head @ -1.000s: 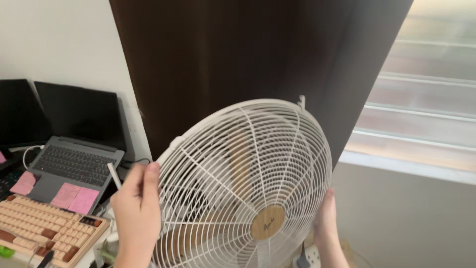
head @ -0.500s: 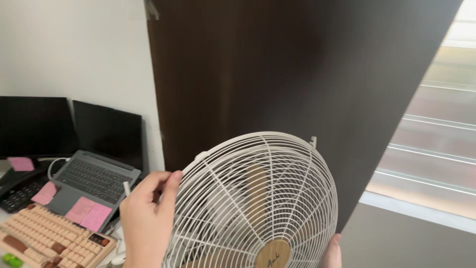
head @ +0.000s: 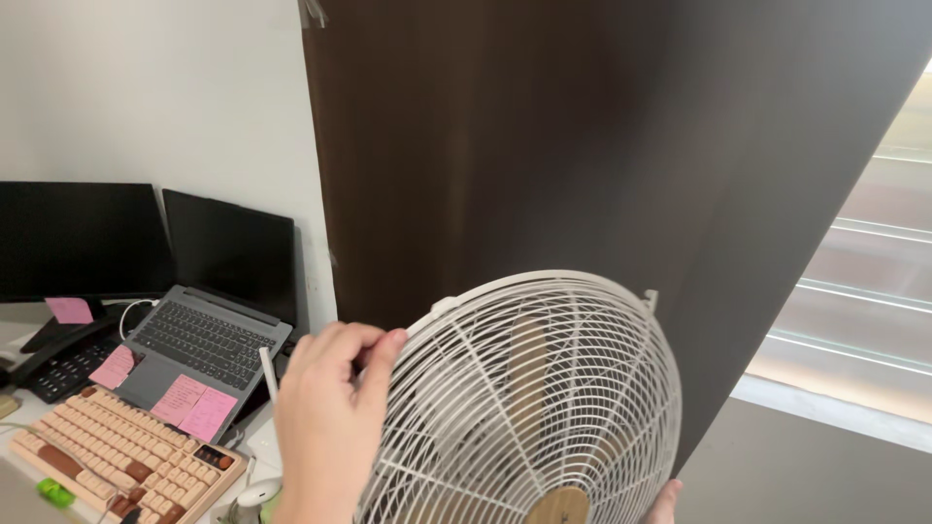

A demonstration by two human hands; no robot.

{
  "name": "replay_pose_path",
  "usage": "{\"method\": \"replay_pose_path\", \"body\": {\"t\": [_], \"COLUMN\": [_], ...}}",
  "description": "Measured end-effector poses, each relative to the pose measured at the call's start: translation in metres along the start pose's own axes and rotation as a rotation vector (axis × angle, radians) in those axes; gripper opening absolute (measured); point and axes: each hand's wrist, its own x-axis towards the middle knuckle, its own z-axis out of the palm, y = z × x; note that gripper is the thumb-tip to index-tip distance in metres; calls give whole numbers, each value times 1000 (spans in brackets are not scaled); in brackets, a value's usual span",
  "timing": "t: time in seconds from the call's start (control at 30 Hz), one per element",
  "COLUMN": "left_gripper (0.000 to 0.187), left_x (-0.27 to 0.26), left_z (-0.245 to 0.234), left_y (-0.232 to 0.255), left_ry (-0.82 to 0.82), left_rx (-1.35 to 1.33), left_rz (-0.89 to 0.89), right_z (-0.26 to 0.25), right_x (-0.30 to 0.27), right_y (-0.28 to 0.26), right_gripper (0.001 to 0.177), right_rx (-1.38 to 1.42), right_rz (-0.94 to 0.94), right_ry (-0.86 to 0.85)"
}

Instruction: The person reassembles a white electric fan by attaching the wooden fan blades to the motor hub, securing them with a plastic nut, and then mounting the front wire grille. The person aligns the blades, tightens the nut by hand, and snaps the grille into place.

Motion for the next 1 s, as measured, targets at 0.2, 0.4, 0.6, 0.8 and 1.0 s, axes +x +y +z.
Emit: {"method": "replay_pose_path", "body": {"t": [0.2,0.4,0.6,0.8,1.0], "left_gripper": [26,26,19,16,14], "left_x": [1,1,-2,-5,1], "left_z": [2,1,-1,-2,1], "left_y": [9,9,4,1,0], "left_ry": [-49,-56,-30,-68,-45], "left_rx": [55,76,39,-74,35], "left_rz": [-4,32,132,21,195], "right_z": [5,4,-5,5,6], "right_x": [-15,-24,-33,-56,-55], "right_y": [-3,3,10,8,13], "right_gripper": [69,73,80,79,79], "right_rx": [5,-67,-125,-247,-151], "right_rz": [35,167,203,163,116], "right_ry": [3,50,42,181,135]}}
